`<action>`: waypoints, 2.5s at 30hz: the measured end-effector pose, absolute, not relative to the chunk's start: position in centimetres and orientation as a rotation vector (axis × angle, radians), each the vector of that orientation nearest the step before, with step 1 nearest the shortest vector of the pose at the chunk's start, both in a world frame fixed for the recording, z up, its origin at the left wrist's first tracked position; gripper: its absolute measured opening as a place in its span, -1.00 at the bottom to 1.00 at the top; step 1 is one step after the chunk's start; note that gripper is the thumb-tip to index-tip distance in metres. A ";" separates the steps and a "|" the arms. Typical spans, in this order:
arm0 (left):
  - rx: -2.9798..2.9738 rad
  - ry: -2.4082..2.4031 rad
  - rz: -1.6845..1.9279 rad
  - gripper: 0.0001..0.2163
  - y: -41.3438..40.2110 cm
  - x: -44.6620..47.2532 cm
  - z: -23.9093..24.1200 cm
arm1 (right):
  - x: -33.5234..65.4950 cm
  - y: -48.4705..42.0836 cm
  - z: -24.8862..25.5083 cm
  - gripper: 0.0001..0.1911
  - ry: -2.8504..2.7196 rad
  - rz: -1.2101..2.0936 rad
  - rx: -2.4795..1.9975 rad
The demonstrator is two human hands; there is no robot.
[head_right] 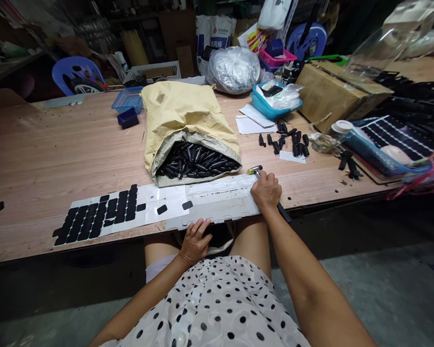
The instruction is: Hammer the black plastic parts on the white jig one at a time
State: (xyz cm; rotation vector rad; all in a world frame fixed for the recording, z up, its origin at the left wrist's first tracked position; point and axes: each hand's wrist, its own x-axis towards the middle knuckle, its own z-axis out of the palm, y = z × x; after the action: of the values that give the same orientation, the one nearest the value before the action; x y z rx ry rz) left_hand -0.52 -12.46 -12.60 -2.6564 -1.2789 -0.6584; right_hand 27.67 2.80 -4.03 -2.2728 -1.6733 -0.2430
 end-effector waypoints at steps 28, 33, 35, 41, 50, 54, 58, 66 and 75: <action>-2.541 -1.183 -0.847 -0.86 -12.2 -0.3 -11.4 | 27.7 3.1 -5.2 -0.65 -1.661 -0.303 -2.262; -2.555 -1.200 -0.843 -0.84 -12.3 -0.4 -11.6 | 27.7 3.2 -5.3 -0.65 -1.671 -0.306 -2.277; -2.562 -1.204 -0.836 -0.85 -12.4 -0.5 -11.7 | 27.7 3.2 -5.3 -0.65 -1.673 -0.318 -2.276; -2.577 -1.198 -0.824 -0.84 -12.3 -0.6 -11.8 | 27.6 3.2 -5.2 -0.66 -1.685 -0.339 -2.290; -2.545 -1.190 -0.878 -0.85 -12.1 -0.5 -11.2 | 27.4 3.0 -4.8 -0.64 -1.682 -0.289 -2.290; -2.573 -1.192 -0.807 -0.87 -12.2 -0.7 -12.0 | 27.3 3.0 -4.6 -0.63 -1.684 -0.288 -2.300; -2.596 -1.200 -0.763 -0.88 -12.3 -0.9 -12.5 | 27.3 3.1 -4.6 -0.64 -1.686 -0.289 -2.297; -2.593 -1.191 -0.766 -0.88 -12.4 -0.7 -12.2 | 27.7 3.1 -5.0 -0.65 -1.678 -0.286 -2.261; -2.636 -1.190 -0.765 -0.84 -12.4 -0.9 -12.5 | 27.5 3.0 -4.8 -0.65 -1.683 -0.286 -2.278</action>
State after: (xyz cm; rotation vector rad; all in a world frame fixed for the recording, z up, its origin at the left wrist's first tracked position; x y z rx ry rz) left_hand -0.86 -12.43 -12.53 -2.6357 -1.1899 -0.7654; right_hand 27.46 3.00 -4.83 -2.2778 -1.6827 -0.2858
